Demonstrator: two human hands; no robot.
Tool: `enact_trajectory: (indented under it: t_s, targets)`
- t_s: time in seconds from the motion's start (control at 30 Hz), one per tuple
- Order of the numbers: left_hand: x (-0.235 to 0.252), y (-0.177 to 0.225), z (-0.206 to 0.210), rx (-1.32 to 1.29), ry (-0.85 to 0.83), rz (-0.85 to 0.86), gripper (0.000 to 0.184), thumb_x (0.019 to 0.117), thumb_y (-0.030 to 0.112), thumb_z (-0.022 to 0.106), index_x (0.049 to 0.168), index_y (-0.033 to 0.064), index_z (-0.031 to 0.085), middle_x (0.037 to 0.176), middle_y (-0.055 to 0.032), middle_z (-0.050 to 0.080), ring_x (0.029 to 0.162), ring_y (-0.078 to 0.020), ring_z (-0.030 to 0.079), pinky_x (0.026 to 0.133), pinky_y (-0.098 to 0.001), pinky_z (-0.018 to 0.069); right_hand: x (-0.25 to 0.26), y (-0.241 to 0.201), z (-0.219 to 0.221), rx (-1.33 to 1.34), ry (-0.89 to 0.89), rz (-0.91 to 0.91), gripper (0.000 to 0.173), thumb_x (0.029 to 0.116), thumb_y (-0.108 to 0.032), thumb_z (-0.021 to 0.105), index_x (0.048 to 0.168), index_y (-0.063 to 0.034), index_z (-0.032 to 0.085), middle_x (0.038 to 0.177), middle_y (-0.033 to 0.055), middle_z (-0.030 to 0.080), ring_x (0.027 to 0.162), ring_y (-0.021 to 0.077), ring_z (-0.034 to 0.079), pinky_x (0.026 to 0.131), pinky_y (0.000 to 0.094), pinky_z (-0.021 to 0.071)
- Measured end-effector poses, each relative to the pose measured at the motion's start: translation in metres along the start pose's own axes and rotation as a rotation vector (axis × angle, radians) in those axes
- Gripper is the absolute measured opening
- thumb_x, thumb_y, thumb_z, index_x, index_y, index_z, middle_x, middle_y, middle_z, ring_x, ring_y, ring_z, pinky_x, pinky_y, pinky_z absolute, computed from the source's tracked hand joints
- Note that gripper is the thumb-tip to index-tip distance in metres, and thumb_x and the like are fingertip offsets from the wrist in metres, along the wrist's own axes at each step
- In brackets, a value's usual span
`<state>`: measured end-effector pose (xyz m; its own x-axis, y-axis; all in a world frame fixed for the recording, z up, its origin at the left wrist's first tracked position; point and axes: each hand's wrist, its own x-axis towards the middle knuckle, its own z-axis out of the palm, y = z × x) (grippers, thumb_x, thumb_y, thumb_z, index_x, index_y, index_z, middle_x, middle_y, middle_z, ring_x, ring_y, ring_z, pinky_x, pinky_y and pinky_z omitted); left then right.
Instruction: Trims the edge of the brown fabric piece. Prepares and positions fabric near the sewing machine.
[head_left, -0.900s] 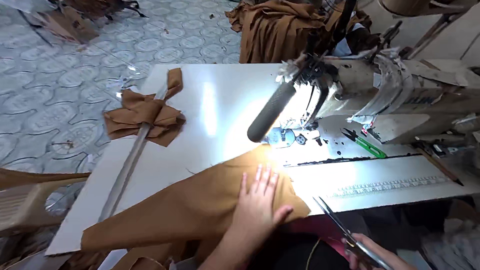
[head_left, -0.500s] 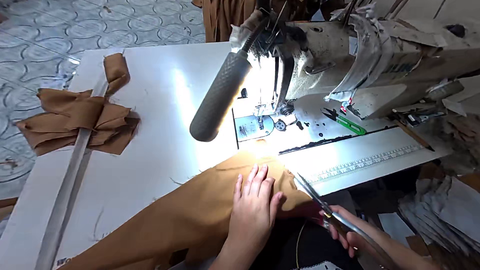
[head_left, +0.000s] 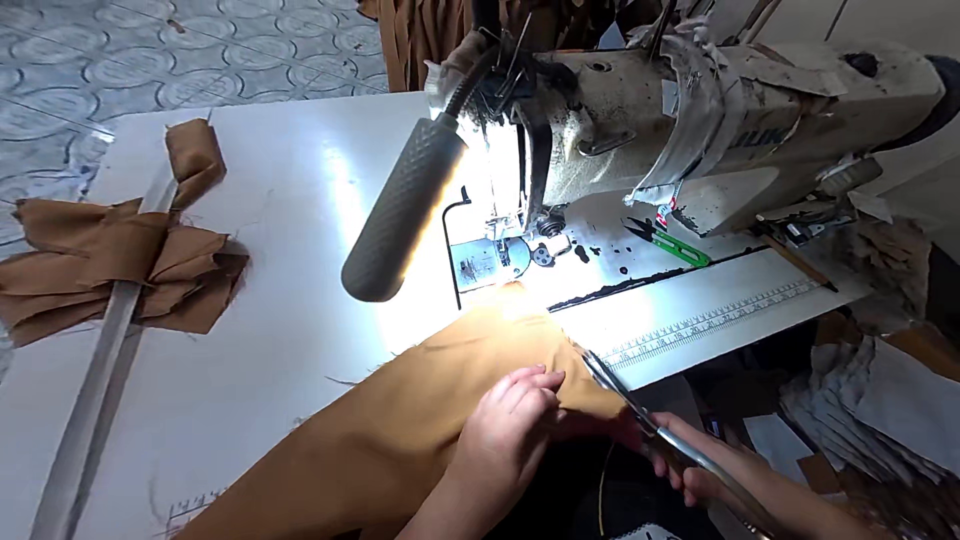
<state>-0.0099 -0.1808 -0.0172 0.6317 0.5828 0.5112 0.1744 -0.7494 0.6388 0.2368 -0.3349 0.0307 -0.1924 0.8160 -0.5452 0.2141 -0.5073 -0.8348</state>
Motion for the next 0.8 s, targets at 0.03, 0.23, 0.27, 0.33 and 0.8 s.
enact_trajectory:
  t_s: [0.03, 0.23, 0.27, 0.33, 0.8]
  targets:
    - [-0.001, 0.002, 0.001, -0.048, -0.01, 0.005, 0.025, 0.1051, 0.025, 0.051, 0.09, 0.0096, 0.064, 0.112, -0.0057, 0.076, 0.114, -0.0166, 0.069, 0.098, -0.0298, 0.0535, 0.003, 0.001, 0.003, -0.015, 0.001, -0.033, 0.101, 0.0849, -0.078, 0.055, 0.142, 0.0042, 0.042, 0.103, -0.0001, 0.062, 0.083, 0.0018, 0.061, 0.07, 0.0203, 0.0524]
    - [-0.004, 0.008, 0.008, 0.047, -0.08, 0.07, 0.03, 0.1048, 0.035, 0.05, 0.092, 0.0147, 0.067, 0.117, -0.0036, 0.075, 0.116, -0.0183, 0.067, 0.095, -0.031, 0.0537, 0.018, 0.002, 0.015, -0.008, 0.037, -0.085, 0.103, 0.0837, -0.081, 0.052, 0.14, 0.0048, 0.042, 0.1, -0.0007, 0.061, 0.082, 0.0008, 0.058, 0.07, 0.0196, 0.0505]
    - [-0.003, 0.008, 0.007, 0.051, -0.095, 0.06, 0.034, 0.1057, 0.038, 0.047, 0.096, 0.0135, 0.069, 0.119, -0.0053, 0.074, 0.116, -0.0189, 0.067, 0.095, -0.0309, 0.0537, 0.019, 0.004, 0.016, 0.005, 0.05, -0.096, 0.102, 0.0831, -0.082, 0.053, 0.138, 0.0042, 0.043, 0.097, -0.0031, 0.06, 0.08, -0.0011, 0.058, 0.068, 0.018, 0.0502]
    - [0.0, 0.009, 0.007, 0.079, -0.115, 0.042, 0.041, 0.1064, 0.042, 0.044, 0.111, 0.0118, 0.072, 0.125, -0.007, 0.072, 0.114, -0.0209, 0.068, 0.092, -0.0319, 0.054, 0.02, 0.008, 0.017, 0.046, 0.066, -0.115, 0.1, 0.0832, -0.081, 0.054, 0.135, 0.004, 0.044, 0.095, -0.0064, 0.059, 0.078, -0.0038, 0.057, 0.067, 0.0152, 0.0496]
    - [0.0, 0.007, 0.014, 0.12, -0.118, 0.032, 0.045, 0.1049, 0.045, 0.044, 0.122, 0.0134, 0.071, 0.132, -0.0045, 0.069, 0.112, -0.0224, 0.067, 0.088, -0.0334, 0.0529, 0.013, 0.008, 0.009, 0.049, 0.113, -0.1, 0.098, 0.082, -0.081, 0.056, 0.133, 0.0023, 0.045, 0.094, -0.0085, 0.058, 0.075, -0.0058, 0.056, 0.065, 0.0132, 0.049]
